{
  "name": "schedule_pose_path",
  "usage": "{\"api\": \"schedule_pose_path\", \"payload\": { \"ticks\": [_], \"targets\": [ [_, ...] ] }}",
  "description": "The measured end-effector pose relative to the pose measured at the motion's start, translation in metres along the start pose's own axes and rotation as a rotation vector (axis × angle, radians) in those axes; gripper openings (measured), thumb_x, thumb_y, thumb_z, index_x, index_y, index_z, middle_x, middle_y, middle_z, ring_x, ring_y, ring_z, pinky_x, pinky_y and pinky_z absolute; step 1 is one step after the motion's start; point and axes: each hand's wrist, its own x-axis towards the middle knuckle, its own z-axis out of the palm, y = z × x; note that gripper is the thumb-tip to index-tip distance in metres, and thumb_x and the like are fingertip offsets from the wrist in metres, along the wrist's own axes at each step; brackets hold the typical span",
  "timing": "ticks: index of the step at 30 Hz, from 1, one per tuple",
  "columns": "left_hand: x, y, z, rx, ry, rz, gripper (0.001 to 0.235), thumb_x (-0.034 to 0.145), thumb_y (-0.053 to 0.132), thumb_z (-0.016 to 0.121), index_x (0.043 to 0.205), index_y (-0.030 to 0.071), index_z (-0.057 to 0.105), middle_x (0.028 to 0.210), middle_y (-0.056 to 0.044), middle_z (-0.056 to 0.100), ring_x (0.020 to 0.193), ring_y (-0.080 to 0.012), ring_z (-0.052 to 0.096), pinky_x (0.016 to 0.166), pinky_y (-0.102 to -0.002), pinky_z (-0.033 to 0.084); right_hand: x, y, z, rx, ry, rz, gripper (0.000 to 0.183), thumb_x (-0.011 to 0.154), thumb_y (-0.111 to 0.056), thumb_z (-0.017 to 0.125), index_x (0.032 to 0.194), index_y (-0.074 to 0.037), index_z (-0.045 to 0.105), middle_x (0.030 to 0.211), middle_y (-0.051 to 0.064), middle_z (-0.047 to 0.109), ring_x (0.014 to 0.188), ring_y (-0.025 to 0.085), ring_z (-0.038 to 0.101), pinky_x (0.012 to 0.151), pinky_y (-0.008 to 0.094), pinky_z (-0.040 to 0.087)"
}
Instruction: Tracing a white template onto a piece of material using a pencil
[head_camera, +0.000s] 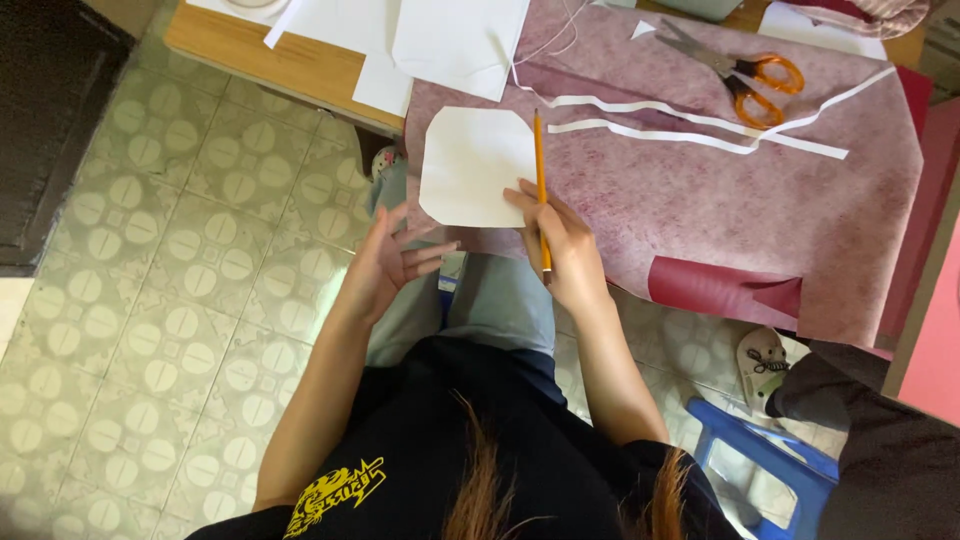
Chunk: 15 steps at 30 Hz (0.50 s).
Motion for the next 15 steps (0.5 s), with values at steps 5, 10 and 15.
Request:
{"api": "schedule_pose_path", "payload": {
  "ticks": [5,10,15],
  "targets": [
    [0.032,-0.023,-0.031,0.390,0.340,0.443,0.066,0.113,0.035,0.071,0.163,0.005,0.038,0.164,-0.026,0.041,0.152,-0.0431,0.042,0.128,-0.057,0.033,-0.003,-0.008,0.004,-0.022,0.054,0.025,0.027,0.100,0.012,0.067,0.083,-0.005,0.053,0.105,0.016,0.084,0.108,0.040,0.080,0.092,0.045,0.064],
    [0.105,-0.017,-0.075,0.891,0.243,0.632,0.051,0.106,0.025,0.078,0.141,-0.003,0.054,0.137,-0.027,0.048,0.136,-0.0479,0.048,0.117,-0.060,0.037,-0.005,-0.015,0.009,-0.066,0.059,0.019,0.031,0.100,0.011,0.068,0.081,-0.006,0.051,0.107,0.017,0.084,0.111,0.040,0.079,0.090,0.045,0.065],
    [0.141,-0.012,-0.088,1.079,0.174,0.638,0.025,0.100,0.024,0.079,0.123,0.019,0.070,0.114,-0.007,0.072,0.118,-0.0326,0.071,0.106,-0.045,0.053,-0.010,-0.016,0.014,-0.097,0.078,0.023,0.033,0.100,0.010,0.069,0.080,-0.008,0.051,0.109,0.013,0.085,0.112,0.039,0.079,0.091,0.043,0.065]
  ]
}}
